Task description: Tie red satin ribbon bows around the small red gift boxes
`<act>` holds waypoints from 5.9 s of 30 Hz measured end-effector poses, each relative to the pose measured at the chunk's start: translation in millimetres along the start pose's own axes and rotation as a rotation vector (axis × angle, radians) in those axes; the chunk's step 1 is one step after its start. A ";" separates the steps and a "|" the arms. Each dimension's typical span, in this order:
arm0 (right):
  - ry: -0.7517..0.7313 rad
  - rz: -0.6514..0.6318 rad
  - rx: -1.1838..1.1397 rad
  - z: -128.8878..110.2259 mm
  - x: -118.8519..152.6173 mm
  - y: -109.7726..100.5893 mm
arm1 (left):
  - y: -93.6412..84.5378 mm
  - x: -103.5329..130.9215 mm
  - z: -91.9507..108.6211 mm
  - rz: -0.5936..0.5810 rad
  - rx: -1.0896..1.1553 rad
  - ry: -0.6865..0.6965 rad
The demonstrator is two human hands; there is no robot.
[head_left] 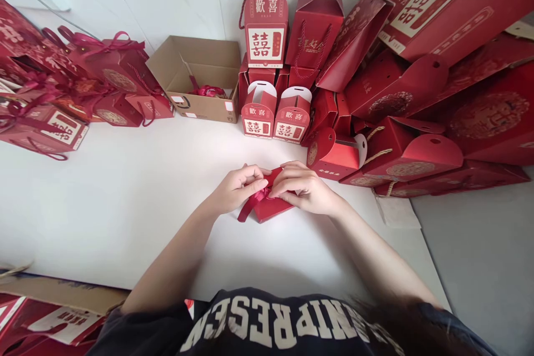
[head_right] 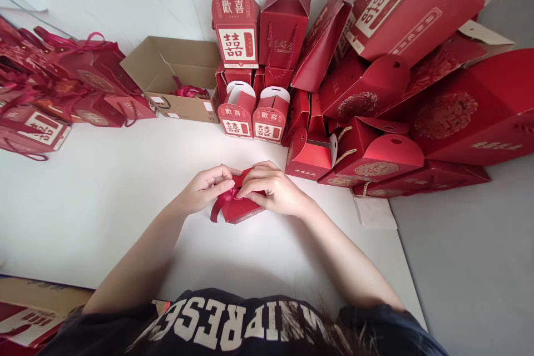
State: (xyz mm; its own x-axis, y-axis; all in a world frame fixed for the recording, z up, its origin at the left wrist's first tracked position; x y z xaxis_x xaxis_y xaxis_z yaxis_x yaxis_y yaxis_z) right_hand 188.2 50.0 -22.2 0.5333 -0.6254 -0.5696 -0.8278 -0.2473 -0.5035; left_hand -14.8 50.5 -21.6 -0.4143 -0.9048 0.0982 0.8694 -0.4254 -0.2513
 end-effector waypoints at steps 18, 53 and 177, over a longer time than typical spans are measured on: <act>0.179 0.004 0.033 -3.9 -0.7 0.7 | 5.0 17.4 27.0 0.132 -0.563 0.309; 0.670 0.023 -0.370 7.0 2.1 -4.0 | 8.4 22.3 29.7 0.402 -0.908 0.478; 0.282 -0.205 0.493 -44.7 -7.7 -12.2 | -5.0 9.7 18.0 0.171 -0.411 0.271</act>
State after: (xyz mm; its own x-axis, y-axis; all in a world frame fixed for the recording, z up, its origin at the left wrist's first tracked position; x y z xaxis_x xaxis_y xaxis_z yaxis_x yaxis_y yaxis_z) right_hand 186.4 24.7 17.4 0.5512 -0.7899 -0.2687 -0.4986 -0.0536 -0.8652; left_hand -18.3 43.5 -2.1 -0.3781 -0.9000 -0.2167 0.7759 -0.1804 -0.6045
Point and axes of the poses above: each hand's wrist, its own x-axis away from the middle knuckle, its own y-axis out of the palm, z = x × y, the point moved 2 cm from there along -x, towards the middle knuckle, and after that the axes turned 8 degrees about z, right-handed, at the moved point
